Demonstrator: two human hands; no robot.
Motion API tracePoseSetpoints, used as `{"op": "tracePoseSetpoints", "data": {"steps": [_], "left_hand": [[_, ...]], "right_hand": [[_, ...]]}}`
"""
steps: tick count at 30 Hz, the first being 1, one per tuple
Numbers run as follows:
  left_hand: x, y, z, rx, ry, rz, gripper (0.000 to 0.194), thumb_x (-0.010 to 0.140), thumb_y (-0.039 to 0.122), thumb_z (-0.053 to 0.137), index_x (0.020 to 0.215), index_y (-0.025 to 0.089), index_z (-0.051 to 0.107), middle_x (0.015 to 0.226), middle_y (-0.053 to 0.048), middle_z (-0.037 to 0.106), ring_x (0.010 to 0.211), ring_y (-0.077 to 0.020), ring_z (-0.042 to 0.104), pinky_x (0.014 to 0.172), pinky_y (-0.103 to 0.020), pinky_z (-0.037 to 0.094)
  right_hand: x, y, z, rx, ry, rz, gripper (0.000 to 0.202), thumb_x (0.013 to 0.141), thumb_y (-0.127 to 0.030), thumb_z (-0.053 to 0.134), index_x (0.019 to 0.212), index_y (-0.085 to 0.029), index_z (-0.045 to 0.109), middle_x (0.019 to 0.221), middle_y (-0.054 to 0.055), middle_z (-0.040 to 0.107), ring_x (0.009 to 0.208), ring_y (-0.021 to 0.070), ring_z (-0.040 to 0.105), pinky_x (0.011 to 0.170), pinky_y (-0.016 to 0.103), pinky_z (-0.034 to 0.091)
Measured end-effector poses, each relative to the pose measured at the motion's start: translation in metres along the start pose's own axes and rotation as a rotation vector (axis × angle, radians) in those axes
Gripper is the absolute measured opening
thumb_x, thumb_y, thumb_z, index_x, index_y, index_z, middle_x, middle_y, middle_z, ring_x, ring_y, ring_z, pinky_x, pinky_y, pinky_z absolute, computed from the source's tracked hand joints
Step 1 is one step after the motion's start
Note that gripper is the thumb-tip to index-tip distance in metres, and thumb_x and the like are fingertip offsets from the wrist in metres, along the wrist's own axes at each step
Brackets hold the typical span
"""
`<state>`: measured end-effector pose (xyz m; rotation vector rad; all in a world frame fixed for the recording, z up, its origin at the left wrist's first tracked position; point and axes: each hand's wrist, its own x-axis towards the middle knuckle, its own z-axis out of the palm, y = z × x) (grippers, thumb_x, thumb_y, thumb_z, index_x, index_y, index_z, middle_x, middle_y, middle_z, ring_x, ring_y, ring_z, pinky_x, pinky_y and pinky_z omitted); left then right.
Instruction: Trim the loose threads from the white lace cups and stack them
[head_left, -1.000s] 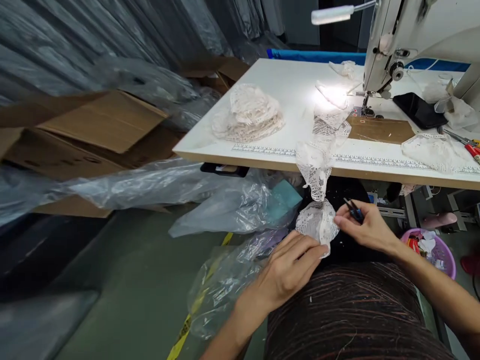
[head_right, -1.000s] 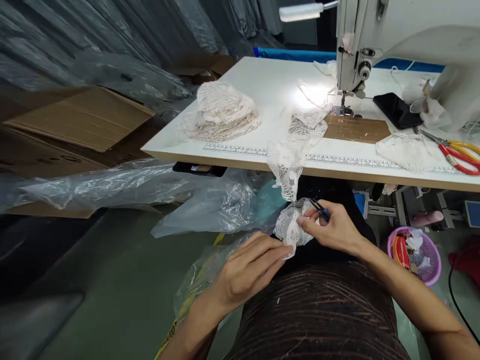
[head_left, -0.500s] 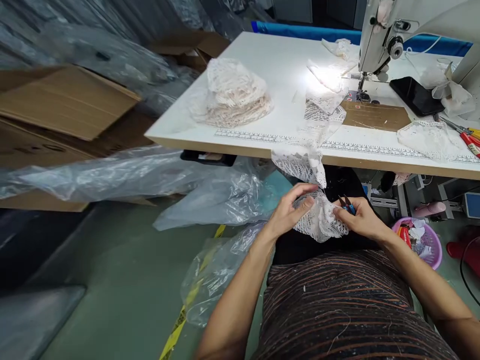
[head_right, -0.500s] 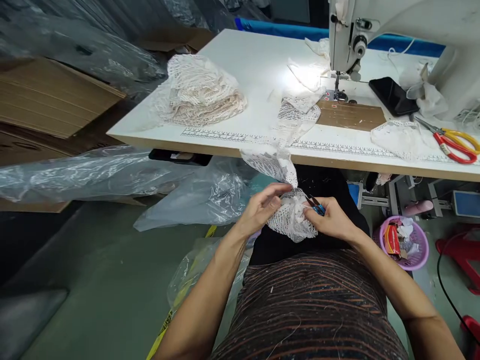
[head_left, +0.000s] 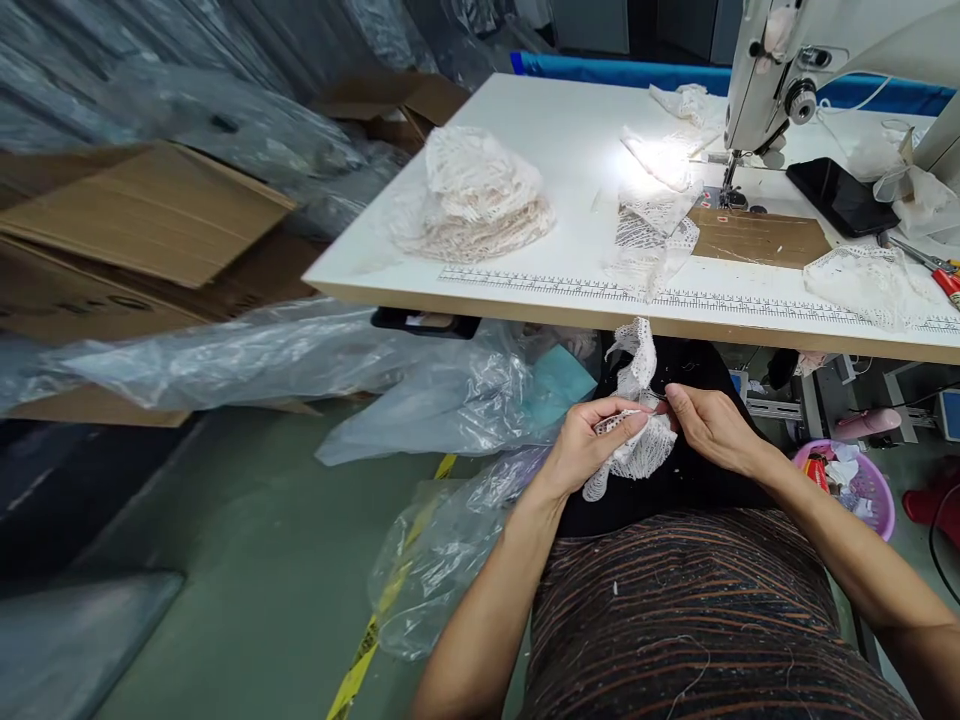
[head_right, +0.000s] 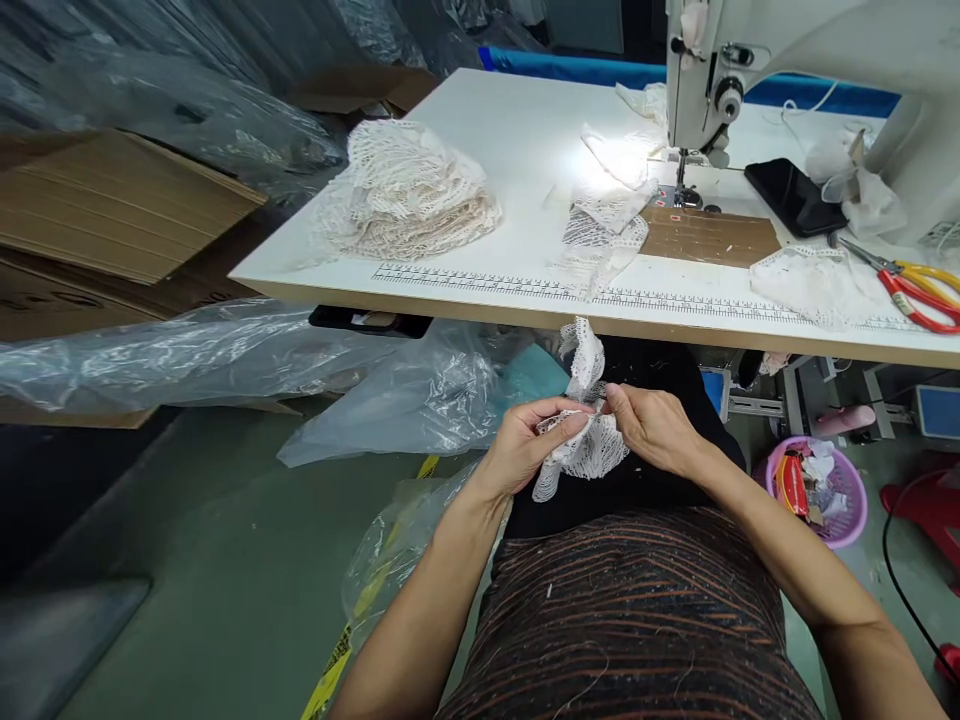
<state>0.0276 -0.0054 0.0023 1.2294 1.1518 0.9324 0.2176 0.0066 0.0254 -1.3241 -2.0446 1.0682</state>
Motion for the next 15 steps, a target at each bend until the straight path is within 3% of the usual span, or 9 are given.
{"op": "tracePoseSetpoints", "data": {"steps": [5,15], "left_hand": [[-0.002,0.005,-0.002,0.061,-0.022,0.053,0.036,0.074,0.050,0.075,0.085,0.016,0.080,0.091,-0.008,0.079,0.089,-0.0249,0.071,0.084,-0.032,0.053],[-0.004,0.003,-0.006,-0.078,-0.030,-0.019,0.035,0.072,0.050,0.077,0.081,0.016,0.078,0.079,-0.005,0.075,0.070,-0.0169,0.065,0.066,-0.026,0.050]], "right_hand": [[0.013,0.000,0.008,-0.027,-0.004,-0.078,0.055,0.098,-0.058,0.027,0.071,-0.020,0.054,0.059,-0.002,0.046,0.054,0.0112,0.037,0.057,0.026,0.027],[0.006,0.002,0.010,0.009,-0.023,-0.133,0.054,0.101,-0.054,0.025,0.073,-0.019,0.054,0.060,-0.002,0.046,0.054,0.0104,0.039,0.057,0.025,0.028]]}}
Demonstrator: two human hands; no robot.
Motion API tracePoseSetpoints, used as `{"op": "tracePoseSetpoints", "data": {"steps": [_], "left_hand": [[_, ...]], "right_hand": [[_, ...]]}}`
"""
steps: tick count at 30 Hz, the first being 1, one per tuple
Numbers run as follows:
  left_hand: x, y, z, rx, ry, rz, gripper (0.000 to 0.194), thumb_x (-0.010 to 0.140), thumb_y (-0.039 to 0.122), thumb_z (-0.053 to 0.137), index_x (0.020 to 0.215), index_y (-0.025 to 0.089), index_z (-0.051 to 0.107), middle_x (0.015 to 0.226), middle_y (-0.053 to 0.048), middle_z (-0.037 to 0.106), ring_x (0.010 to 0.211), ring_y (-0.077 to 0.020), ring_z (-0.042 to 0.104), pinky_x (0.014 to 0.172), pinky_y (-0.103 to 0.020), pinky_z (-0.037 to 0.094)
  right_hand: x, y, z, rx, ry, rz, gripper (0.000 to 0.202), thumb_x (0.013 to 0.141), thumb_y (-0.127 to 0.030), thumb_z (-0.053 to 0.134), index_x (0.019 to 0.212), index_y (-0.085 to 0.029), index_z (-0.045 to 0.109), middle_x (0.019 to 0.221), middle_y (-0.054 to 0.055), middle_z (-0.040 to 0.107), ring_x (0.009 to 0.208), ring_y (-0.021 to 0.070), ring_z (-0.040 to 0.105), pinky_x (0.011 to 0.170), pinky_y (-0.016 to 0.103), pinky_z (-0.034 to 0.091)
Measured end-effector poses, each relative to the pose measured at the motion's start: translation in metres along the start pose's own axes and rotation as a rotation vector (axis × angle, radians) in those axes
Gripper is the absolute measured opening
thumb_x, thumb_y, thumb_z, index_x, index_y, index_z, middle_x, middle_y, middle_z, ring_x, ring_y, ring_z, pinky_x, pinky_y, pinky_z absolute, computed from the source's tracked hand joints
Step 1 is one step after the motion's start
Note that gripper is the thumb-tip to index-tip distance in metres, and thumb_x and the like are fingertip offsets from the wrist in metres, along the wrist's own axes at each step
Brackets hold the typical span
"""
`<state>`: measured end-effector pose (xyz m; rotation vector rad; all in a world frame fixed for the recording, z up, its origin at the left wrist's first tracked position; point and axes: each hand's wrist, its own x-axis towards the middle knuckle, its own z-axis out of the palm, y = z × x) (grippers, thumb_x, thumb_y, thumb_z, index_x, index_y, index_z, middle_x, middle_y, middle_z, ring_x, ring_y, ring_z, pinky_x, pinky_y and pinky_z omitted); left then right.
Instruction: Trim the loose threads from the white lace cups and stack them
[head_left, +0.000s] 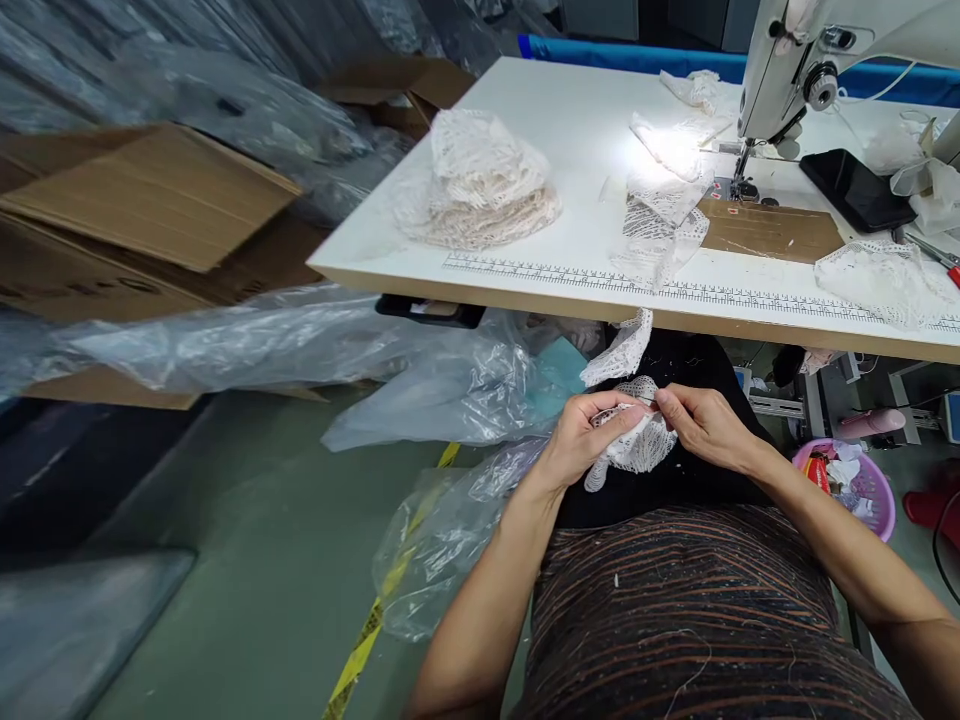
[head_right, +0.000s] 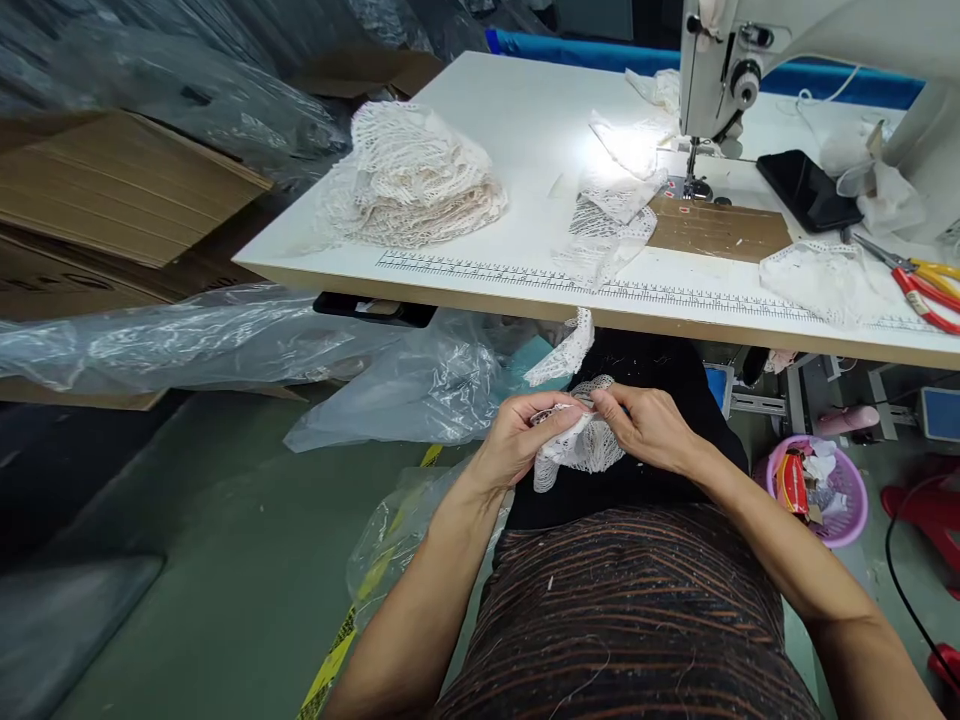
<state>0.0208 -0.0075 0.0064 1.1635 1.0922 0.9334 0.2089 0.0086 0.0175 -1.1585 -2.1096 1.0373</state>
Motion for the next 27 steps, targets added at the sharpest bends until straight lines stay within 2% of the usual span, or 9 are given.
{"op": "tracePoseSetpoints", "data": {"steps": [4,7,9,11,14,16,22,27], "left_hand": [[-0.001,0.001,0.000,0.011,-0.018,-0.033,0.037,0.071,0.052,0.077,0.073,0.014,0.075,0.065,-0.001,0.066,0.058,-0.0122,0.055,0.053,-0.022,0.042],[0.000,0.000,0.000,0.005,-0.020,-0.048,0.036,0.070,0.051,0.077,0.075,0.015,0.076,0.066,-0.001,0.066,0.059,-0.0127,0.056,0.055,-0.023,0.042],[0.001,-0.001,-0.001,0.015,-0.014,-0.053,0.034,0.071,0.049,0.077,0.077,0.016,0.077,0.071,-0.003,0.070,0.063,-0.0145,0.060,0.059,-0.024,0.046],[0.002,0.000,0.000,0.052,-0.005,-0.048,0.033,0.071,0.049,0.077,0.077,0.017,0.077,0.075,-0.004,0.072,0.067,-0.0165,0.063,0.063,-0.026,0.048],[0.002,0.005,0.001,0.143,-0.011,-0.020,0.032,0.073,0.049,0.075,0.075,0.017,0.077,0.075,-0.005,0.073,0.070,-0.0182,0.064,0.066,-0.026,0.049],[0.001,0.009,0.001,0.212,-0.032,0.002,0.033,0.075,0.050,0.073,0.074,0.017,0.077,0.073,-0.005,0.072,0.069,-0.0180,0.063,0.065,-0.026,0.049],[-0.005,0.019,-0.011,0.305,-0.022,0.110,0.037,0.079,0.051,0.069,0.071,0.015,0.074,0.069,-0.003,0.067,0.067,-0.0156,0.057,0.067,-0.026,0.045],[-0.004,0.025,-0.022,0.311,0.060,0.207,0.036,0.079,0.050,0.071,0.069,0.016,0.074,0.066,-0.001,0.059,0.064,-0.0134,0.051,0.064,-0.026,0.042]], "right_hand": [[0.001,-0.004,0.002,-0.090,-0.023,-0.005,0.046,0.100,-0.048,0.035,0.069,-0.020,0.052,0.058,-0.003,0.044,0.053,0.0099,0.034,0.055,0.025,0.024],[0.001,-0.004,0.003,-0.102,0.005,0.043,0.041,0.098,-0.045,0.040,0.068,-0.020,0.053,0.057,-0.003,0.043,0.051,0.0101,0.033,0.055,0.026,0.023],[0.002,-0.002,0.002,-0.044,0.078,0.071,0.041,0.096,-0.047,0.041,0.070,-0.020,0.057,0.059,-0.002,0.048,0.053,0.0108,0.038,0.055,0.025,0.027],[0.005,-0.001,0.002,0.054,0.203,0.115,0.042,0.093,-0.053,0.043,0.077,-0.019,0.061,0.064,-0.001,0.053,0.056,0.0115,0.042,0.056,0.025,0.032],[0.018,0.000,0.004,0.185,0.417,0.218,0.046,0.083,-0.061,0.056,0.088,-0.017,0.067,0.071,0.002,0.063,0.055,0.0113,0.045,0.056,0.026,0.038],[0.030,0.000,0.008,0.227,0.508,0.271,0.048,0.076,-0.061,0.064,0.091,-0.016,0.069,0.077,0.004,0.068,0.053,0.0109,0.046,0.056,0.027,0.041],[0.050,0.001,0.023,0.468,0.585,0.289,0.056,0.069,-0.062,0.068,0.094,-0.012,0.068,0.085,0.009,0.069,0.063,0.0140,0.055,0.058,0.028,0.046],[0.047,-0.001,0.028,0.435,0.705,0.233,0.046,0.067,-0.057,0.071,0.085,-0.015,0.065,0.086,0.005,0.063,0.059,0.0095,0.045,0.053,0.025,0.041]]}}
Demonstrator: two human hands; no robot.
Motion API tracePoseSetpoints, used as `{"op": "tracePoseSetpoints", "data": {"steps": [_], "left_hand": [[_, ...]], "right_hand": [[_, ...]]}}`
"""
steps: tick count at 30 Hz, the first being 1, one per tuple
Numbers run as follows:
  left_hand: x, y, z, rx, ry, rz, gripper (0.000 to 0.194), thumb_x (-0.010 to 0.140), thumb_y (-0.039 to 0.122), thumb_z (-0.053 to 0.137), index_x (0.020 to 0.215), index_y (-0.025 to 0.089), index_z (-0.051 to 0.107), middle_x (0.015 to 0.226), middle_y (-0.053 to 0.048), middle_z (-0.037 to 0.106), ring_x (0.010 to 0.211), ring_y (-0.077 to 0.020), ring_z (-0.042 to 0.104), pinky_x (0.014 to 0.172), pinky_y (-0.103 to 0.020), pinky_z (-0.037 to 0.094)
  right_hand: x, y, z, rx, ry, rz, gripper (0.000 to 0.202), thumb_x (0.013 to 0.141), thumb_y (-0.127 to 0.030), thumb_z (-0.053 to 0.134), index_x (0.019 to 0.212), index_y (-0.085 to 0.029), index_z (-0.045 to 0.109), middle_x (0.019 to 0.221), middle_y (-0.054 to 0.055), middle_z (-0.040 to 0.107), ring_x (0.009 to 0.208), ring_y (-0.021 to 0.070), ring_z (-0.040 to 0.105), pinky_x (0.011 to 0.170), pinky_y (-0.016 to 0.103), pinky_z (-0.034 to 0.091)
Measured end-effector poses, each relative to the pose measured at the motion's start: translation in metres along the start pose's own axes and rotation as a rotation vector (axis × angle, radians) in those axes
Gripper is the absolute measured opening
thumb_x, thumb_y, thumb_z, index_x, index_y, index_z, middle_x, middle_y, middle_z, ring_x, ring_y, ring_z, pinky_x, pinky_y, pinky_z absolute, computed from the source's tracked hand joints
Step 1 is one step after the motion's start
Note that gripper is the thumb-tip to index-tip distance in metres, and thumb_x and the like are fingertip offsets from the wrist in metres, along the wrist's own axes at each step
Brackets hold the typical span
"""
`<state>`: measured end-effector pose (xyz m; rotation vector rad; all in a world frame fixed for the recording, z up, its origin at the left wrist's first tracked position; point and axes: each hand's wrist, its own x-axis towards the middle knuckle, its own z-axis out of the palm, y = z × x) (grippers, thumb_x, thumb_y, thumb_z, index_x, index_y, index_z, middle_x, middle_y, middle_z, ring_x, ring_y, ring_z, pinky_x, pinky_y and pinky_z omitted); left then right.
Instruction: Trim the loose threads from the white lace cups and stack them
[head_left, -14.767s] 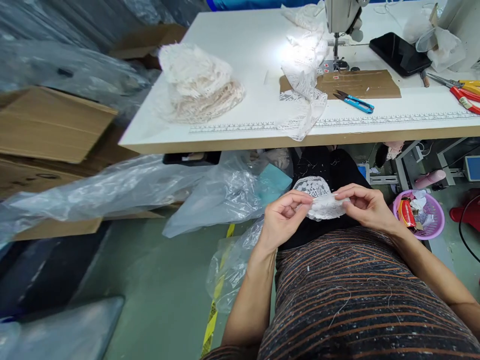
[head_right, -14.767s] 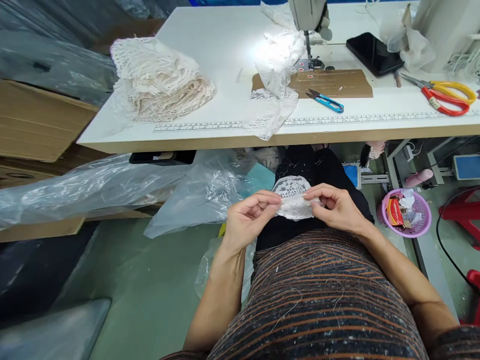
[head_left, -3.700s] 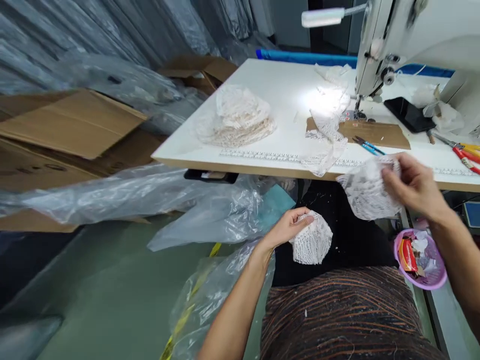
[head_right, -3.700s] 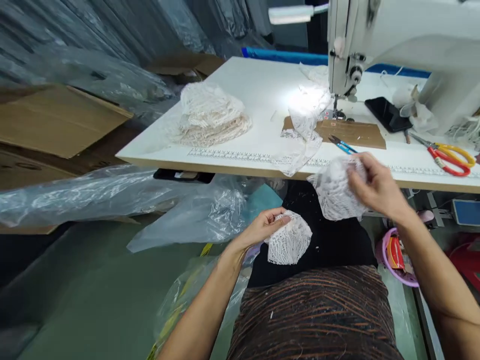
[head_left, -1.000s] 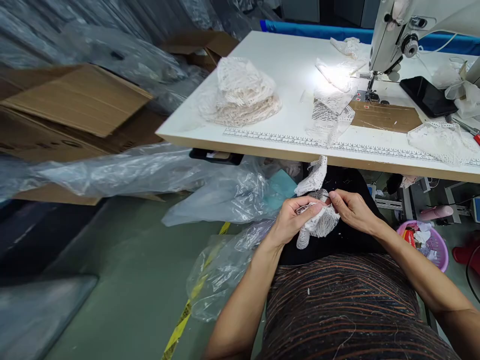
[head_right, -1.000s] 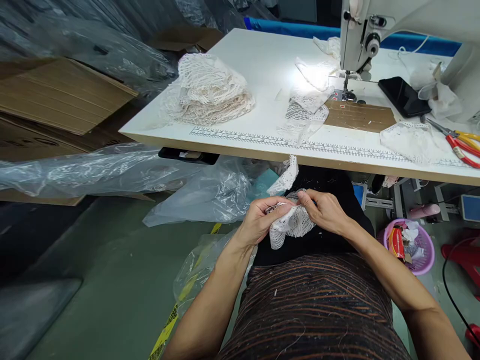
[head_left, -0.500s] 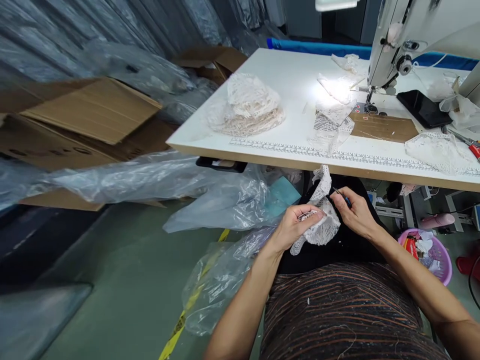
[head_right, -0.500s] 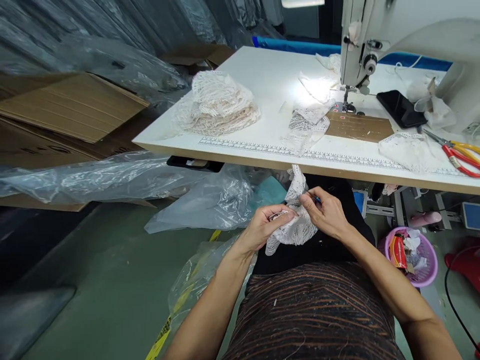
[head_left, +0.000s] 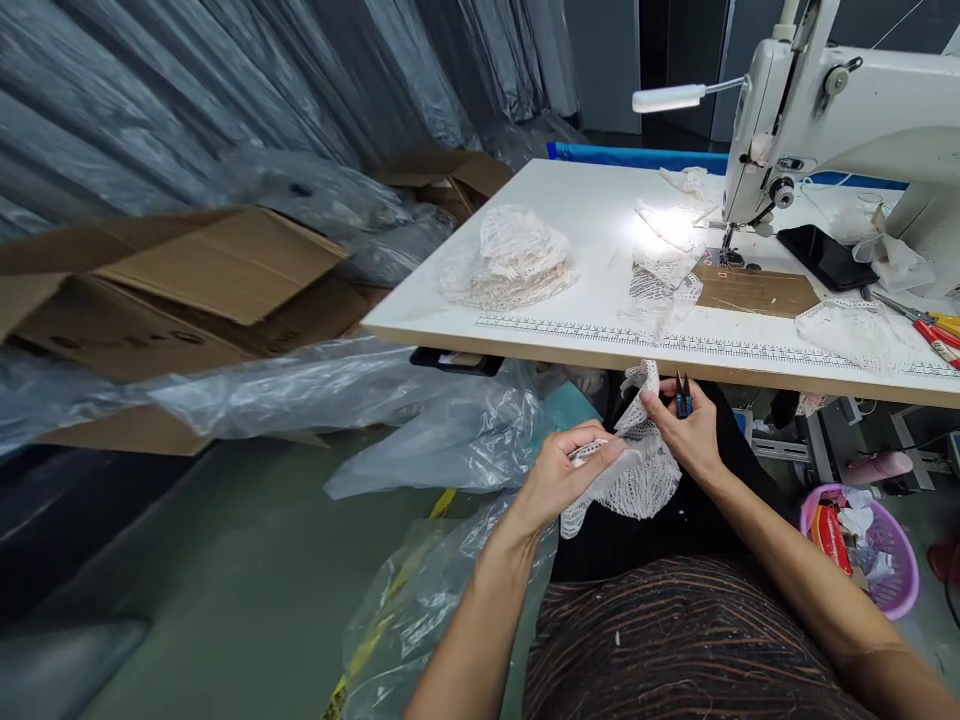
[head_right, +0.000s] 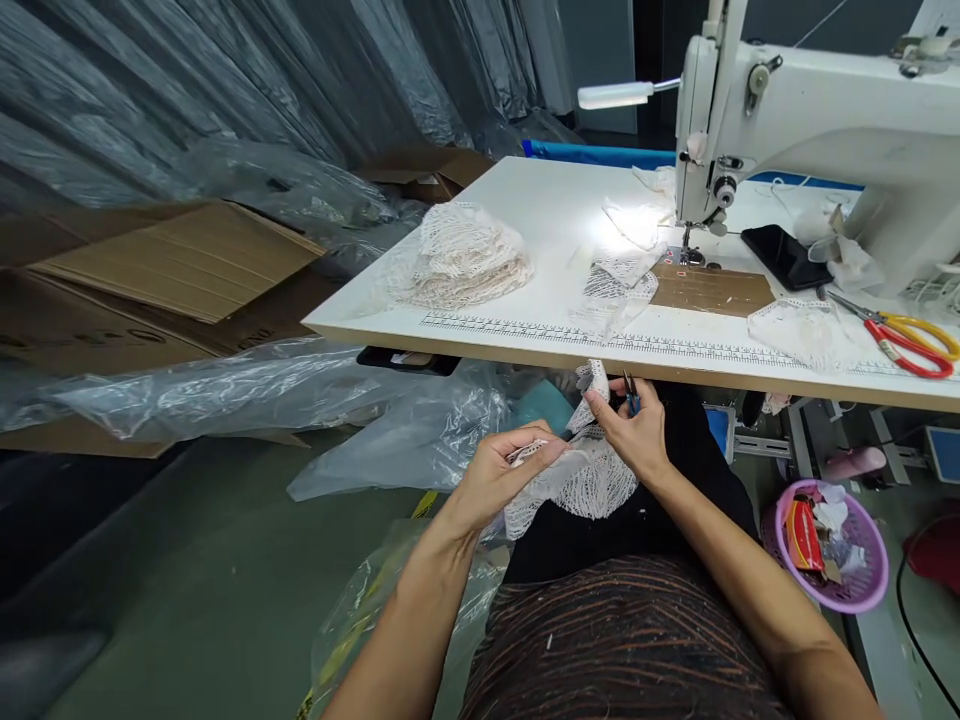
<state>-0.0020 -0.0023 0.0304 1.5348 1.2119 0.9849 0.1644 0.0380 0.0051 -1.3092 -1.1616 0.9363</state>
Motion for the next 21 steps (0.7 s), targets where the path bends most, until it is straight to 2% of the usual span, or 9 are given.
{"op": "tracePoseSetpoints", "data": {"steps": [3,7,10,13,15,17,19,21], "left_hand": [[0.002,0.002,-0.003,-0.001,0.023,0.008,0.032,0.079,0.048,0.071,0.070,0.016,0.074,0.067,-0.001,0.059,0.064,-0.0132,0.051,0.065,-0.026,0.042],[0.005,0.001,-0.007,0.037,0.061,0.022,0.030,0.079,0.046,0.071,0.070,0.017,0.074,0.068,-0.001,0.059,0.067,-0.0144,0.054,0.066,-0.027,0.042],[0.010,-0.001,-0.011,0.087,0.152,0.058,0.029,0.079,0.046,0.071,0.074,0.018,0.076,0.072,-0.003,0.062,0.072,-0.0165,0.057,0.069,-0.028,0.044],[0.017,-0.002,-0.008,0.114,0.208,0.124,0.030,0.079,0.048,0.070,0.083,0.019,0.078,0.080,-0.004,0.064,0.081,-0.0190,0.060,0.079,-0.030,0.046],[0.021,-0.001,0.000,0.070,0.136,0.160,0.039,0.078,0.055,0.069,0.091,0.020,0.078,0.088,-0.007,0.065,0.088,-0.0216,0.060,0.086,-0.033,0.046],[0.022,0.001,0.012,-0.026,-0.033,0.176,0.050,0.077,0.065,0.064,0.092,0.020,0.078,0.093,-0.009,0.066,0.094,-0.0250,0.061,0.091,-0.036,0.046],[0.021,0.003,0.024,-0.125,-0.211,0.156,0.055,0.075,0.071,0.062,0.084,0.020,0.078,0.093,-0.010,0.068,0.097,-0.0275,0.062,0.094,-0.038,0.045],[0.019,0.004,0.032,-0.176,-0.298,0.104,0.051,0.072,0.069,0.066,0.075,0.019,0.076,0.092,-0.010,0.070,0.096,-0.0277,0.063,0.093,-0.038,0.046]], "right_hand": [[0.001,-0.002,0.002,-0.007,0.005,-0.036,0.041,0.067,-0.055,0.072,0.079,-0.017,0.062,0.079,0.001,0.058,0.054,0.0076,0.038,0.053,0.025,0.040],[0.006,-0.007,0.004,0.038,-0.052,-0.018,0.042,0.067,-0.059,0.068,0.071,-0.019,0.059,0.064,-0.001,0.052,0.053,0.0089,0.038,0.051,0.026,0.037],[-0.001,-0.014,-0.006,0.054,-0.162,0.041,0.039,0.068,-0.057,0.066,0.065,-0.021,0.052,0.050,-0.005,0.042,0.047,0.0088,0.035,0.045,0.024,0.031],[-0.021,-0.025,-0.026,0.046,-0.347,0.053,0.031,0.068,-0.046,0.065,0.062,-0.022,0.045,0.048,-0.007,0.039,0.044,0.0077,0.034,0.043,0.023,0.029],[-0.037,-0.033,-0.040,0.033,-0.502,0.035,0.026,0.069,-0.038,0.064,0.062,-0.022,0.044,0.050,-0.006,0.041,0.045,0.0071,0.034,0.043,0.022,0.029],[-0.051,-0.038,-0.051,0.024,-0.632,0.023,0.022,0.071,-0.033,0.062,0.063,-0.021,0.045,0.054,-0.006,0.041,0.047,0.0066,0.033,0.044,0.021,0.028],[-0.061,-0.041,-0.058,0.012,-0.695,0.023,0.021,0.073,-0.031,0.062,0.065,-0.021,0.046,0.055,-0.006,0.039,0.049,0.0065,0.030,0.045,0.021,0.027],[-0.063,-0.040,-0.063,-0.009,-0.697,0.036,0.021,0.075,-0.032,0.062,0.066,-0.021,0.046,0.057,-0.006,0.038,0.050,0.0067,0.029,0.046,0.022,0.027]]}}
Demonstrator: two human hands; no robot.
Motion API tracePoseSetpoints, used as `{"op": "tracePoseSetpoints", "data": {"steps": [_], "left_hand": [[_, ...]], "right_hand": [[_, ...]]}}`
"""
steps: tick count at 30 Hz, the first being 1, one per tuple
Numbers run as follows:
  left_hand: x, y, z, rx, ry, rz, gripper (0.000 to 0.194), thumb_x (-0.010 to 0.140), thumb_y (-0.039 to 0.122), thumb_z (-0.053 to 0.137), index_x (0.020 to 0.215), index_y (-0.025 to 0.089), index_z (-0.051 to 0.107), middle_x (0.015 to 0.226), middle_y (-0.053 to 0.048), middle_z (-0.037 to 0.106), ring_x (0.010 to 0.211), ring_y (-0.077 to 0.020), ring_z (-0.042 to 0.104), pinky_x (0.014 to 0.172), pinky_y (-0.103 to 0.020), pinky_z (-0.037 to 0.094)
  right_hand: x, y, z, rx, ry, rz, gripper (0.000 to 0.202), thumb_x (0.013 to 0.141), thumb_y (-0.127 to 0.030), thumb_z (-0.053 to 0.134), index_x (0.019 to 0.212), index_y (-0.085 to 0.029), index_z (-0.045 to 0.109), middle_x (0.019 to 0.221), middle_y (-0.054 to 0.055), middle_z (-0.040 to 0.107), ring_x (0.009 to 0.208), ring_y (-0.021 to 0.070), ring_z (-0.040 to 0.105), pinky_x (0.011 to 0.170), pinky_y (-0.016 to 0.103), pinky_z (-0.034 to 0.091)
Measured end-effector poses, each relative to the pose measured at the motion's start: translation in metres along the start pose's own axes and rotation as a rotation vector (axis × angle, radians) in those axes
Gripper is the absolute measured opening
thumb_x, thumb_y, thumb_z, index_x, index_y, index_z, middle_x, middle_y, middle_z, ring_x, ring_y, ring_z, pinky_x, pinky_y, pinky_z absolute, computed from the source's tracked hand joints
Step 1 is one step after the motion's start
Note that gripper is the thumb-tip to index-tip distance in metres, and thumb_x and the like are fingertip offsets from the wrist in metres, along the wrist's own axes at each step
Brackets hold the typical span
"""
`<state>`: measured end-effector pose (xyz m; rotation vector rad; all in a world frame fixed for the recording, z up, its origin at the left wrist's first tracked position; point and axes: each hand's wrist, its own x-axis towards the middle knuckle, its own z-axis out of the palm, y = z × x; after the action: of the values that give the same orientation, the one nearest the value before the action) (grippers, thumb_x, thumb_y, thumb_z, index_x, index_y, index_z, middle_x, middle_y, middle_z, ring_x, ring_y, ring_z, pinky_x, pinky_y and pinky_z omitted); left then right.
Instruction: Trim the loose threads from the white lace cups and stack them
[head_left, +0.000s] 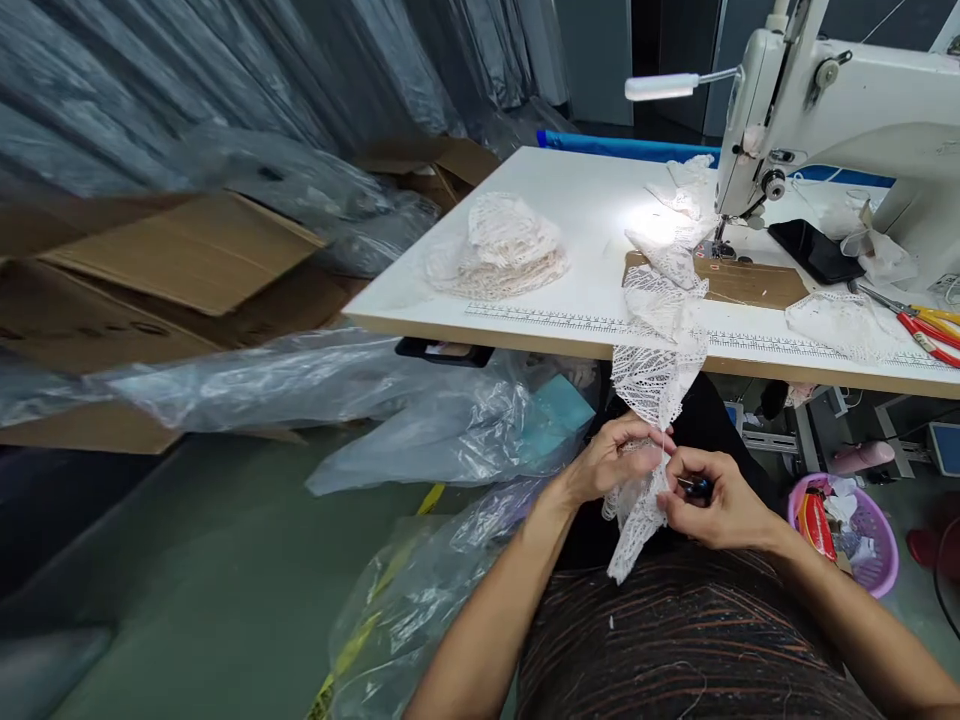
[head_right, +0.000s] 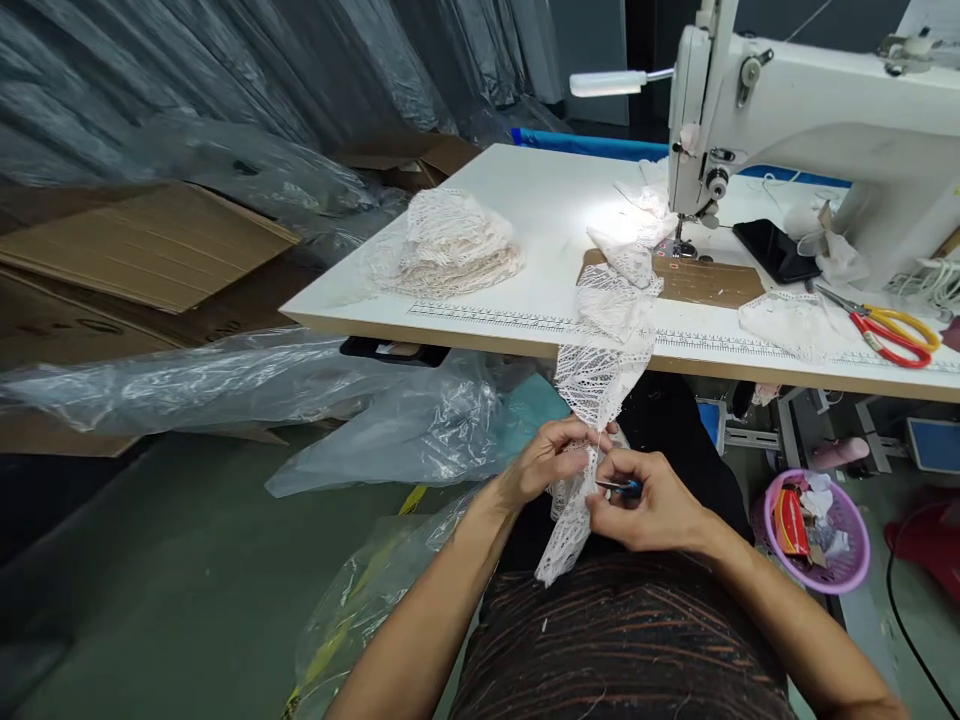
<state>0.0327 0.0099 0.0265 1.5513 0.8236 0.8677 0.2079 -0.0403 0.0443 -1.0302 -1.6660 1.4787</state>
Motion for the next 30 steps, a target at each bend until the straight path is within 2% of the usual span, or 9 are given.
{"op": "tracePoseSetpoints", "data": {"steps": [5,8,11,13,16,19,22,27,30], "left_hand": [[-0.006,0.001,0.003,-0.006,0.043,-0.107,0.036,0.073,0.054,0.073,0.070,0.018,0.070,0.081,-0.007,0.071,0.077,-0.0198,0.063,0.075,-0.030,0.050],[-0.010,-0.001,0.002,0.052,0.089,-0.158,0.032,0.074,0.050,0.074,0.072,0.018,0.072,0.071,-0.004,0.071,0.066,-0.0167,0.061,0.067,-0.028,0.050],[-0.011,-0.004,0.003,0.067,0.109,-0.170,0.031,0.076,0.049,0.072,0.078,0.018,0.076,0.080,-0.007,0.076,0.076,-0.0204,0.067,0.074,-0.029,0.052],[-0.011,-0.006,0.003,0.064,0.108,-0.179,0.031,0.077,0.048,0.072,0.080,0.018,0.077,0.085,-0.008,0.077,0.081,-0.0222,0.069,0.077,-0.030,0.053],[-0.011,-0.008,0.003,0.072,0.125,-0.180,0.030,0.076,0.047,0.072,0.078,0.017,0.077,0.081,-0.007,0.076,0.075,-0.0204,0.067,0.074,-0.029,0.051],[-0.011,-0.010,0.002,0.068,0.140,-0.177,0.029,0.077,0.046,0.071,0.076,0.017,0.076,0.078,-0.006,0.074,0.072,-0.0186,0.064,0.071,-0.028,0.049],[-0.011,-0.011,0.002,0.054,0.144,-0.178,0.029,0.078,0.045,0.070,0.076,0.017,0.076,0.078,-0.006,0.074,0.073,-0.0184,0.063,0.071,-0.028,0.048],[-0.010,-0.008,0.003,0.086,0.110,-0.182,0.030,0.076,0.045,0.070,0.069,0.016,0.072,0.067,-0.002,0.066,0.064,-0.0146,0.056,0.064,-0.025,0.045],[-0.010,-0.006,0.003,0.104,0.098,-0.193,0.030,0.076,0.044,0.069,0.069,0.015,0.071,0.066,-0.002,0.064,0.062,-0.0130,0.053,0.063,-0.025,0.044]], "right_hand": [[0.004,0.012,-0.015,-0.105,0.072,0.044,0.031,0.083,-0.048,0.059,0.074,-0.020,0.051,0.064,-0.004,0.047,0.056,0.0095,0.039,0.054,0.023,0.035],[0.012,0.022,-0.024,-0.222,0.107,0.064,0.051,0.095,-0.061,0.033,0.074,-0.020,0.054,0.067,0.000,0.055,0.060,0.0124,0.047,0.058,0.026,0.038],[0.020,0.028,-0.026,-0.329,0.096,0.063,0.064,0.098,-0.065,0.019,0.068,-0.020,0.054,0.061,0.000,0.052,0.058,0.0132,0.047,0.060,0.027,0.036],[0.025,0.030,-0.025,-0.361,0.076,0.035,0.062,0.097,-0.065,0.023,0.071,-0.020,0.057,0.059,-0.001,0.050,0.057,0.0131,0.046,0.059,0.027,0.034],[0.030,0.032,-0.022,-0.374,0.113,-0.011,0.058,0.096,-0.063,0.029,0.075,-0.019,0.060,0.063,0.000,0.055,0.059,0.0133,0.048,0.060,0.027,0.034],[0.028,0.033,-0.019,-0.396,0.171,0.019,0.054,0.097,-0.061,0.032,0.075,-0.020,0.060,0.063,0.000,0.055,0.057,0.0129,0.047,0.059,0.026,0.033],[0.023,0.033,-0.019,-0.400,0.163,0.037,0.051,0.098,-0.056,0.030,0.079,-0.020,0.061,0.063,-0.001,0.053,0.057,0.0128,0.046,0.058,0.026,0.033],[0.022,0.033,-0.016,-0.506,0.111,-0.028,0.043,0.099,-0.047,0.036,0.073,-0.020,0.058,0.061,-0.001,0.051,0.054,0.0115,0.041,0.055,0.025,0.029],[0.022,0.033,-0.014,-0.613,0.140,-0.029,0.041,0.099,-0.042,0.040,0.070,-0.020,0.057,0.058,-0.002,0.050,0.051,0.0105,0.040,0.053,0.024,0.028]]}}
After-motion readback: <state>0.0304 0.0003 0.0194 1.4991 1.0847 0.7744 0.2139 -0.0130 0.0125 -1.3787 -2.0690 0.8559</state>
